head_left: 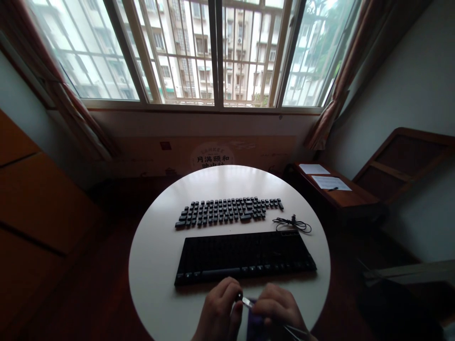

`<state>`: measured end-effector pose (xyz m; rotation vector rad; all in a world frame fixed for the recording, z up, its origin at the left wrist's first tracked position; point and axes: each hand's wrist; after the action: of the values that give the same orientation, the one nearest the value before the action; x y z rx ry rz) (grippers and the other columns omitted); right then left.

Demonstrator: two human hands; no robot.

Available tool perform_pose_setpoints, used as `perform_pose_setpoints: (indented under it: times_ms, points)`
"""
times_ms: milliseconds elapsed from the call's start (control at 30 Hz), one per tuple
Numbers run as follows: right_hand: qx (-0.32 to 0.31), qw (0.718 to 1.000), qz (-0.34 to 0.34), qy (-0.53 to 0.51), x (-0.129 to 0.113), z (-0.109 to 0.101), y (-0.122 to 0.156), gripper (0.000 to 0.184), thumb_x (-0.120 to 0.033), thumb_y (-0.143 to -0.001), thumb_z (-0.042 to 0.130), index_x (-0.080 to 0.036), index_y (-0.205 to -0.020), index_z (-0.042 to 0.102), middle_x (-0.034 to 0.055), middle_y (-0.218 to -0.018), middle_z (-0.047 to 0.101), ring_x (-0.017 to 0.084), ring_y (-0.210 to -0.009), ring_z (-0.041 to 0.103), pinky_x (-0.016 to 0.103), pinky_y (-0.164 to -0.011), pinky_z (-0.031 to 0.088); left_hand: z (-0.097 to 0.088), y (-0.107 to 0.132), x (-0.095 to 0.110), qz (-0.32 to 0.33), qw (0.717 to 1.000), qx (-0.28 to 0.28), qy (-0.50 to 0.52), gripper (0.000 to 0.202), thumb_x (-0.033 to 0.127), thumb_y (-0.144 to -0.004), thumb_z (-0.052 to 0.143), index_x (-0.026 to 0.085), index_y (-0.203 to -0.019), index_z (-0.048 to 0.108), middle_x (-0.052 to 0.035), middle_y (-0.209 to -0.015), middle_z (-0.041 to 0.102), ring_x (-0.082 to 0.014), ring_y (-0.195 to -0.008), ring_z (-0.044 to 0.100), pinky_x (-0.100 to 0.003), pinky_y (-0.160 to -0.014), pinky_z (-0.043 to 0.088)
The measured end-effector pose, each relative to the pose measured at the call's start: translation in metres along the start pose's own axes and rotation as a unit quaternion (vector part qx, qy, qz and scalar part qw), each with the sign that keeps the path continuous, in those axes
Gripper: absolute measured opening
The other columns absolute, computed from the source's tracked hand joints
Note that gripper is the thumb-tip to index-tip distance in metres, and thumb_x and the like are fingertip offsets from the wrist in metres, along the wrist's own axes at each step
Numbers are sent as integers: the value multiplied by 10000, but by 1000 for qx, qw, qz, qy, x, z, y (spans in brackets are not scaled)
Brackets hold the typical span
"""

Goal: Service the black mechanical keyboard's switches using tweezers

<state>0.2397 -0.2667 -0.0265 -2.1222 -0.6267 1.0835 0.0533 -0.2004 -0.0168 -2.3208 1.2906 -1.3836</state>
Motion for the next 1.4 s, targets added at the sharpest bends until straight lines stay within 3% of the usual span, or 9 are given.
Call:
perform_pose_setpoints:
  times_ms: [167, 367, 467, 567, 767, 867, 1233, 1333, 1400]
  points:
    - [22, 1000, 0, 22, -3, -8, -3, 499, -522, -1060, 305, -246, -949, 705, 61, -822, 631, 200, -699, 614, 323, -591, 512, 2, 1, -3, -5, 1000, 8, 16, 291, 344, -1029, 302, 225, -844, 492, -49, -760, 564, -180, -651, 554, -286, -575, 415]
    - [142, 985, 72, 64, -6, -27, -10, 447, -462, -1067, 313, -254, -893, 669, 96, -959, 672, 286, -952, 645, 467, -847, 535, -12, -2, 2, -70, 995, 52, 51, 386, 422, -1045, 246, 224, -787, 453, -24, -703, 498, -170, -624, 518, -284, -572, 410]
    - [74, 994, 71, 40, -8, -27, -16, 333, -360, -1077, 343, -236, -1011, 645, 39, -762, 627, 202, -702, 628, 359, -707, 550, -12, -2, 0, -73, 997, 23, 28, 337, 401, -1037, 317, 222, -811, 491, -26, -716, 544, -168, -633, 536, -267, -580, 416]
    - [-8, 996, 82, 22, -7, -20, -17, 241, -297, -1066, 405, -228, -1118, 629, -6, -702, 585, 127, -544, 547, 228, -510, 443, 3, 1, -10, -24, 999, -35, 12, 294, 408, -1010, 404, 220, -823, 533, -34, -731, 600, -173, -643, 569, -249, -566, 419]
    - [-93, 994, 43, 31, 4, -8, -5, 280, -436, -1027, 490, -234, -1152, 639, -20, -701, 571, 98, -502, 534, 195, -460, 391, 25, 16, -24, -9, 997, -72, 38, 341, 477, -1011, 394, 215, -942, 601, -44, -762, 647, -175, -654, 598, -243, -571, 439]
    - [-114, 992, 40, 35, 8, -8, -1, 319, -502, -990, 542, -228, -1089, 674, -1, -738, 603, 105, -508, 558, 198, -449, 414, 21, 21, -26, -23, 996, -64, 50, 369, 485, -1015, 387, 214, -847, 572, -29, -707, 623, -160, -608, 579, -242, -546, 415]
    - [-125, 991, 37, 15, 7, -4, -9, 135, -296, -901, 704, -237, -1020, 677, 5, -798, 659, 110, -585, 638, 180, -503, 469, 18, 20, -28, -3, 996, -67, 56, 501, 590, -1011, 339, 203, -809, 582, -36, -683, 620, -156, -597, 571, -238, -549, 419]
    - [-133, 990, 36, 29, 5, -10, -22, 108, -310, -887, 702, -226, -942, 664, 5, -783, 655, 103, -558, 600, 189, -483, 418, 2, 7, -17, -20, 995, -62, 70, 470, 543, -1020, 352, 207, -826, 617, -38, -709, 644, -154, -610, 595, -233, -565, 437]
    - [-151, 987, 48, 35, 8, -20, -38, 111, -296, -873, 698, -223, -946, 656, 10, -814, 667, 109, -584, 606, 202, -517, 423, -17, -5, -10, -63, 996, -16, 57, 435, 500, -1024, 365, 212, -859, 646, -43, -753, 669, -164, -653, 624, -237, -599, 458]
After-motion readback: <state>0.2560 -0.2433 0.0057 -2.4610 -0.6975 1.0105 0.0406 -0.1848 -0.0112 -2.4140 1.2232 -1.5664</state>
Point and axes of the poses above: each hand's wrist, its own y-axis away from the middle knuckle, its own z-axis out of the palm, x = y × z
